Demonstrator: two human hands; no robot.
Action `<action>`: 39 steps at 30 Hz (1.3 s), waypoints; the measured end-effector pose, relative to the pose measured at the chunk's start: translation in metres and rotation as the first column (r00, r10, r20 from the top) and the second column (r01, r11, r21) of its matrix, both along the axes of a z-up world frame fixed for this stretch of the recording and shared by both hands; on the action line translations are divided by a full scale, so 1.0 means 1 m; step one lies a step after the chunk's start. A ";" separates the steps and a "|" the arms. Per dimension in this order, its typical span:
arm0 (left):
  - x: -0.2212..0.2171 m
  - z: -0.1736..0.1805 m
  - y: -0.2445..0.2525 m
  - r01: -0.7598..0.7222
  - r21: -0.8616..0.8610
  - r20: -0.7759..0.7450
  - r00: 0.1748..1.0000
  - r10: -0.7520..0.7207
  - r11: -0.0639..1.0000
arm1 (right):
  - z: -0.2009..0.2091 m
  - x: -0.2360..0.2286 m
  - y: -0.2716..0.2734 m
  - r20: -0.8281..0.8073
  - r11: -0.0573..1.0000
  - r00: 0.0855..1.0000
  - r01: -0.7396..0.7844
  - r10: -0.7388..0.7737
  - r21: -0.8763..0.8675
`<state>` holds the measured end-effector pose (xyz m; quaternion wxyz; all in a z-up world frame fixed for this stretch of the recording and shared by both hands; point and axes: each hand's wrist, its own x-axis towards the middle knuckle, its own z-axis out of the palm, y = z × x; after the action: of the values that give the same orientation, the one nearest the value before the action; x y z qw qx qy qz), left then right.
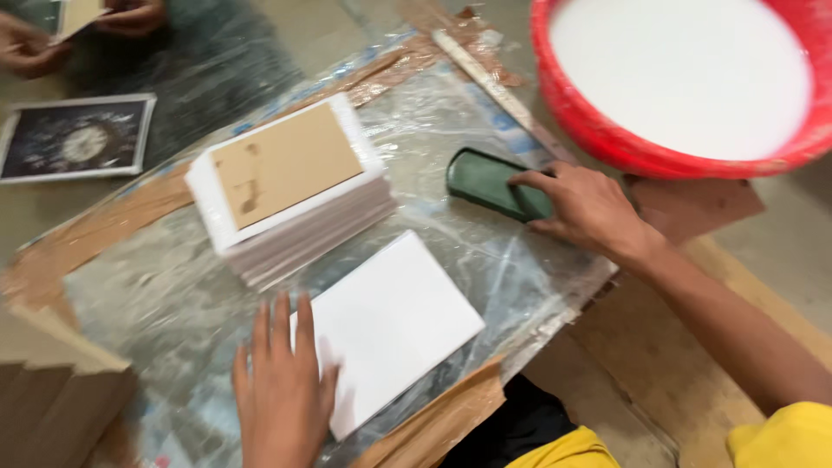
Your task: The person repeatedly places a brown cardboard sheet onto a white book cover, presses it down, and smooths the surface with a green plastic scraper. They stack finished units and continue the cycle with new covers and cardboard pieces on a plastic-covered worktable.
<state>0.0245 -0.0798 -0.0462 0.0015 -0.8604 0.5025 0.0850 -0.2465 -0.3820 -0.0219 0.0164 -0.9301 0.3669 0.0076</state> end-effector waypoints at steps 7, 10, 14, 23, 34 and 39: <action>0.020 -0.067 0.030 0.157 0.666 -0.119 0.987 -0.104 0.729 | -0.007 -0.014 0.047 -0.082 0.903 0.899 0.428 -0.430 -0.045; 0.023 -0.072 0.027 0.170 0.695 -0.132 0.985 -0.108 0.699 | -0.023 -0.003 0.076 0.038 0.856 0.862 0.506 -0.505 -0.108; 0.018 -0.065 0.019 0.183 0.723 -0.156 0.983 -0.101 0.666 | -0.034 0.021 0.087 0.104 0.833 0.831 0.553 -0.547 -0.034; 0.003 -0.038 0.019 0.084 0.584 -0.098 0.995 -0.033 0.807 | -0.039 0.077 0.059 0.122 0.956 0.955 0.252 -0.271 0.147; -0.001 -0.040 0.031 0.053 0.478 -0.106 0.994 -0.002 0.877 | -0.029 -0.025 0.071 0.141 0.889 0.878 0.457 -0.457 0.035; -0.001 -0.038 0.027 0.056 0.494 -0.082 0.996 -0.018 0.868 | -0.050 0.025 0.104 0.047 0.839 0.838 0.543 -0.544 0.020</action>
<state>0.0231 -0.0525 -0.0839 0.2050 -0.8176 0.4800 0.2432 -0.2218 -0.2782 -0.0719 0.0297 -0.7878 0.6149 -0.0201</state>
